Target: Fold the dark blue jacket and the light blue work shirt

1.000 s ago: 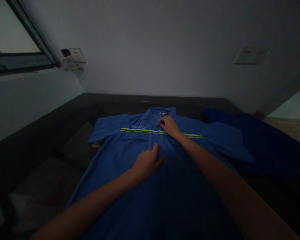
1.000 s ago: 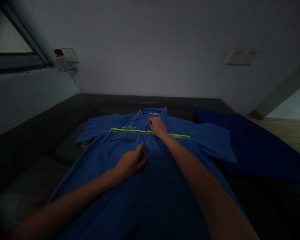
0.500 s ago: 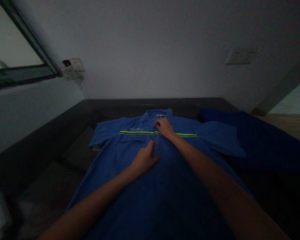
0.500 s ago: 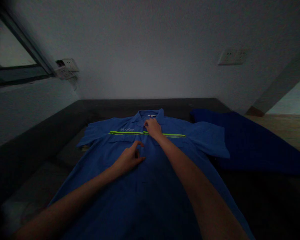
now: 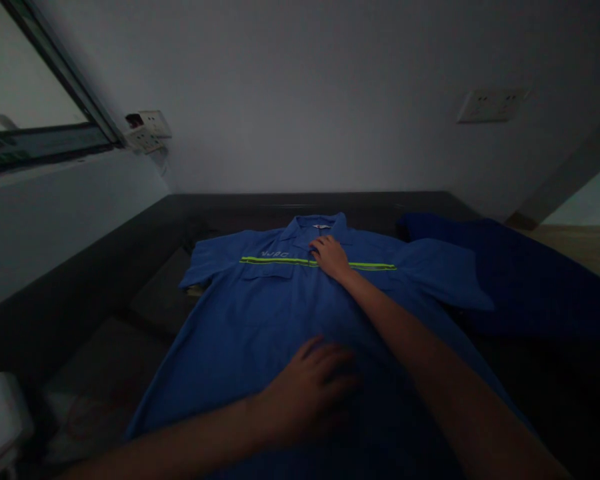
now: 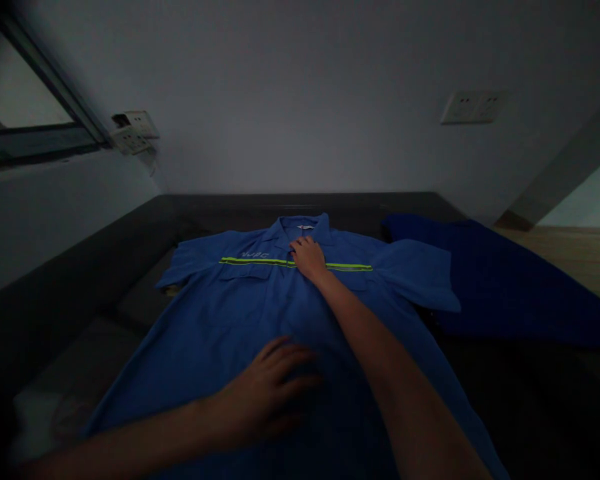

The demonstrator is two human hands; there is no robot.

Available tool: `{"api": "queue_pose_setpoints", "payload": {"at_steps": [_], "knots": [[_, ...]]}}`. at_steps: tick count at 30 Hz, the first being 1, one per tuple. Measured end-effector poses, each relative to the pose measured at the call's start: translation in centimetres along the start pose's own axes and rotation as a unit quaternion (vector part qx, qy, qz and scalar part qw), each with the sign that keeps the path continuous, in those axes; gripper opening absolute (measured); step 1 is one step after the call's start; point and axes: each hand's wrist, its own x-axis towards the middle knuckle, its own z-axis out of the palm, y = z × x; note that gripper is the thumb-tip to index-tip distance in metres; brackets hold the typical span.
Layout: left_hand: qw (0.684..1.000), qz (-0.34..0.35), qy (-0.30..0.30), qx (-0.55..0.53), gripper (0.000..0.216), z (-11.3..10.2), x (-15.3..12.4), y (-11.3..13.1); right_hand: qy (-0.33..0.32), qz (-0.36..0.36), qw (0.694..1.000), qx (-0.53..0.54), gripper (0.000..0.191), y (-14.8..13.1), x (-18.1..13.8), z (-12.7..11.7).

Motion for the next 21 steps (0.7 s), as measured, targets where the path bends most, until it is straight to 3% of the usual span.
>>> {"api": "queue_pose_setpoints", "payload": {"at_steps": [3, 8, 12, 16, 21], "knots": [[0.993, 0.089, -0.059, -0.046, 0.054, 0.2, -2.0, 1.7, -0.036, -0.059, 0.998, 0.000, 0.035, 0.4, -0.1, 0.3], [0.990, 0.093, -0.090, -0.055, 0.054, -0.3, -2.8, 2.0, -0.107, -0.094, 0.990, 0.011, 0.039, 0.6, -0.2, 0.8], [0.990, 0.115, -0.076, -0.010, 0.053, 0.1, -2.6, 1.9, -0.106, -0.092, 0.990, 0.006, 0.041, 0.5, -0.4, 0.7], [0.987, 0.142, -0.033, 0.062, 0.047, 2.0, -2.7, 1.3, -0.111, -0.092, 0.990, -0.001, 0.041, 0.2, -0.8, 0.5], [0.988, 0.125, -0.018, 0.088, 0.041, 3.2, -2.9, 1.1, -0.110, -0.081, 0.991, 0.005, 0.041, -0.1, -1.6, 0.2]]}}
